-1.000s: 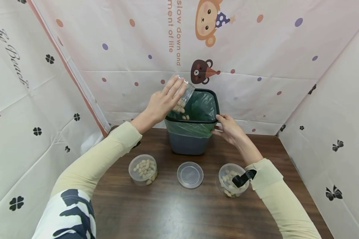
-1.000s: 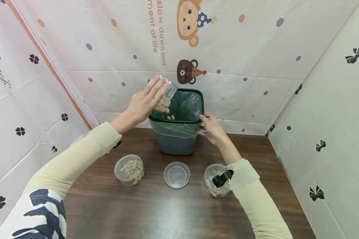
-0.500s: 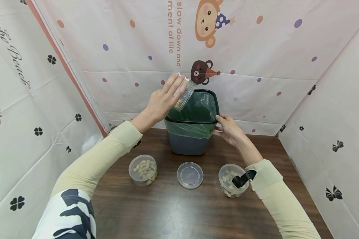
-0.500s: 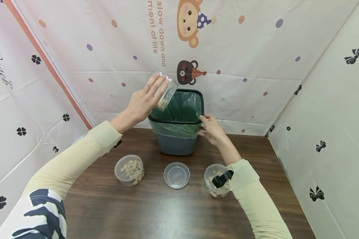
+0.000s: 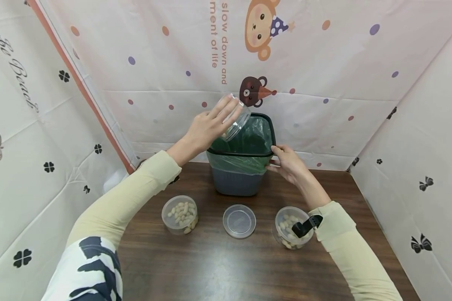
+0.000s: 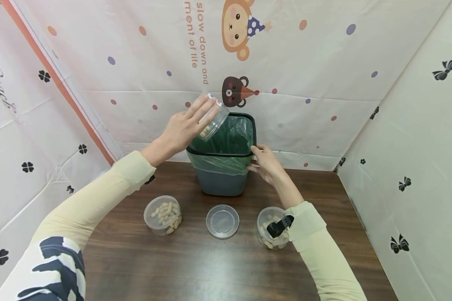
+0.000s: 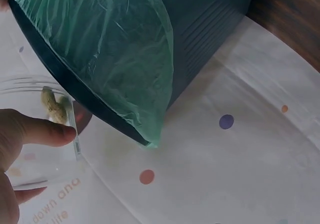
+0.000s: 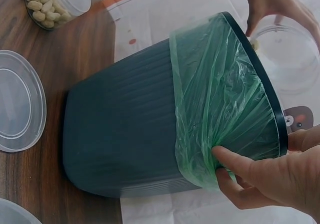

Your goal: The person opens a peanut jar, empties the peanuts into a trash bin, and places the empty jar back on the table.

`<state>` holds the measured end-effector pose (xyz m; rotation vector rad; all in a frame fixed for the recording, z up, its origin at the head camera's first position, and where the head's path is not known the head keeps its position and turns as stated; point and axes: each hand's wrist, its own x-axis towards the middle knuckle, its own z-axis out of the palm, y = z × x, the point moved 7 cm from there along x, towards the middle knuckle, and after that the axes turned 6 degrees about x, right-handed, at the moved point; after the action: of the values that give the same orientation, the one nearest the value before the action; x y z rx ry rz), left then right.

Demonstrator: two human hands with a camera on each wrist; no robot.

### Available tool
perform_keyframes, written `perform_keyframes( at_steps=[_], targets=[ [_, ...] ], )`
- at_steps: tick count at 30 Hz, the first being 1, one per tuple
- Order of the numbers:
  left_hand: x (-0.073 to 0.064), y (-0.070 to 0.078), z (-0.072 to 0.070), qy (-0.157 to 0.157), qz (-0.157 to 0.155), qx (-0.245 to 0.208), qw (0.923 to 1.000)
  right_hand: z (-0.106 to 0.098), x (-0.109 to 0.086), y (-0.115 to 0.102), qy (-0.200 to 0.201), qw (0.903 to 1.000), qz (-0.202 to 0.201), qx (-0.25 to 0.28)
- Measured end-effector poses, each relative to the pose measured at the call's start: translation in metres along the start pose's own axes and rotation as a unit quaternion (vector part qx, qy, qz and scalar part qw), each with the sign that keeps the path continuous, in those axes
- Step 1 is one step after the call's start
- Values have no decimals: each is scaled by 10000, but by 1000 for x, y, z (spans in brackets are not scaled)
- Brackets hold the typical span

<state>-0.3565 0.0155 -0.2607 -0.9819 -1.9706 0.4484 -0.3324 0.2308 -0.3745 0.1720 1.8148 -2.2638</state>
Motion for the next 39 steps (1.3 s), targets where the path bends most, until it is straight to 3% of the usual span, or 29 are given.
perform_keyframes(
  at_steps=[6, 10, 14, 18, 23, 26, 29, 31, 34, 36, 39],
  targets=[
    [2, 20, 3, -95, 770, 491, 9958, 0, -1, 1, -13, 10000, -34, 22],
    [2, 30, 6, -171, 1085, 869, 9901, 0, 0, 1, -10, 10000, -67, -21],
    [4, 28, 6, -184, 940, 780, 9923, 0, 0, 2, 0, 10000, -58, -5],
    [6, 21, 0, 83, 718, 733, 9947, 0, 1, 1, 10, 10000, -55, 22],
    [3, 19, -12, 491, 921, 1405, 9846, 0, 0, 1, -16, 10000, 1, 60],
    [-1, 20, -17, 477, 1111, 1822, 9758, 0, 0, 1, -4, 10000, 61, 73],
    [-6, 18, -21, 428, 1076, 1757, 9776, -1, 0, 0, 39, 10000, 70, 38],
    [-8, 13, -26, 433, 794, 1405, 9859, -1, 0, -1, 40, 10000, 61, 12],
    [-14, 4, -34, 472, 85, 610, 9970, 0, 1, -1, 30, 10000, -8, -5],
    [-20, -2, -41, 526, -480, 172, 9973, 0, 1, 0, 15, 10000, -34, -5],
    [-31, -11, -53, 531, -1360, -416, 9884, 1, 1, 2, 3, 10000, -52, 8]
  ],
)
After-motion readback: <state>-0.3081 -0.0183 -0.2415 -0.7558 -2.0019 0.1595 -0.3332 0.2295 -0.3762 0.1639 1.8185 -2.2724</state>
